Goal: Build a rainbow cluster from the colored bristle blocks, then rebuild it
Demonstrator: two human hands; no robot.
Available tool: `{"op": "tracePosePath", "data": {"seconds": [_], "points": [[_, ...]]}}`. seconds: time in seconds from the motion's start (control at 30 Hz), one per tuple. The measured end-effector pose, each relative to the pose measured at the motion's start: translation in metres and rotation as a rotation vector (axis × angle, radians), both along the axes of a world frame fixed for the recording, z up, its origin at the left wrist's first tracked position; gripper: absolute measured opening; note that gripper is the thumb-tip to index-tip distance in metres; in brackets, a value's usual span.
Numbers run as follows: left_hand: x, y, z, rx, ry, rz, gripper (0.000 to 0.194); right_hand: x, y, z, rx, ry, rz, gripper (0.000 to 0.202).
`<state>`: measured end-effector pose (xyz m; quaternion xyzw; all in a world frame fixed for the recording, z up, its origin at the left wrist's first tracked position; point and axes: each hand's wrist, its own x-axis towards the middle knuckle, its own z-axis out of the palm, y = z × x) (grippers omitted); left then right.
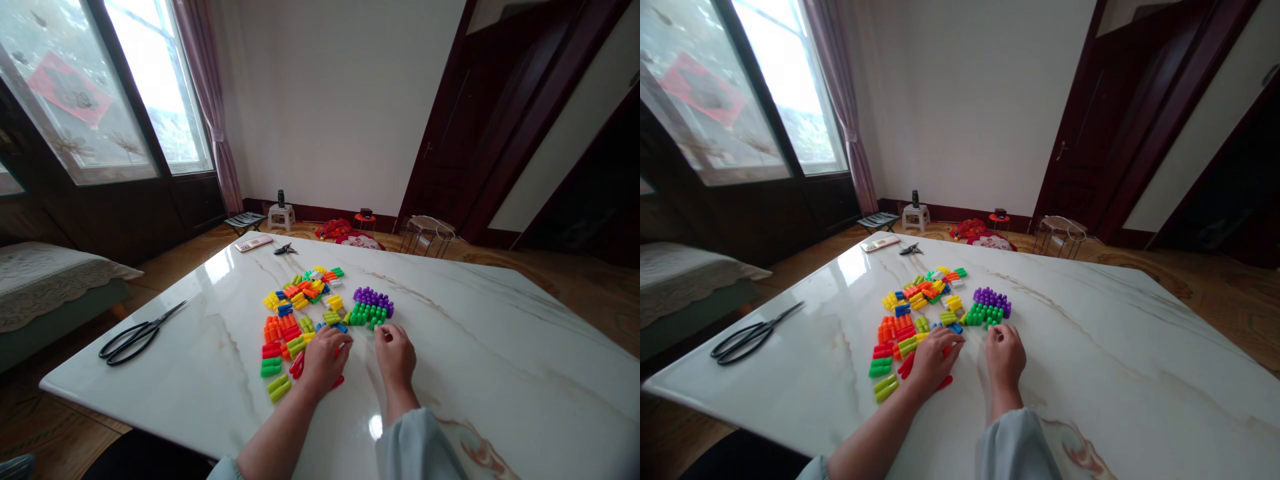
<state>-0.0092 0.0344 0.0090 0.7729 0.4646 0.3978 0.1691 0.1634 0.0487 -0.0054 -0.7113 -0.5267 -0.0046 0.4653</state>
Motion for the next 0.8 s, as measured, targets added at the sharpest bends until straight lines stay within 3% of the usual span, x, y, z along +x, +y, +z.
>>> {"op": "tracePosePath", "data": {"seconds": [0.13, 0.37, 0.63, 0.8], "points": [[0.002, -0.005, 0.009, 0.017, 0.135, -0.077, 0.023, -0.003, -0.003, 0.004, -0.085, -0.019, 0.013, 0.027], [0.005, -0.008, 0.014, -0.039, 0.391, 0.000, 0.028, -0.005, -0.004, 0.007, -0.209, -0.003, 0.009, 0.029], [0.008, -0.003, 0.006, -0.052, 0.449, 0.075, 0.037, -0.005, -0.005, 0.008, -0.302, -0.067, 0.034, 0.029], [0.005, 0.008, 0.002, -0.061, 0.428, 0.199, 0.041, -0.004, -0.004, 0.009, -0.363, -0.078, 0.027, 0.027]]}}
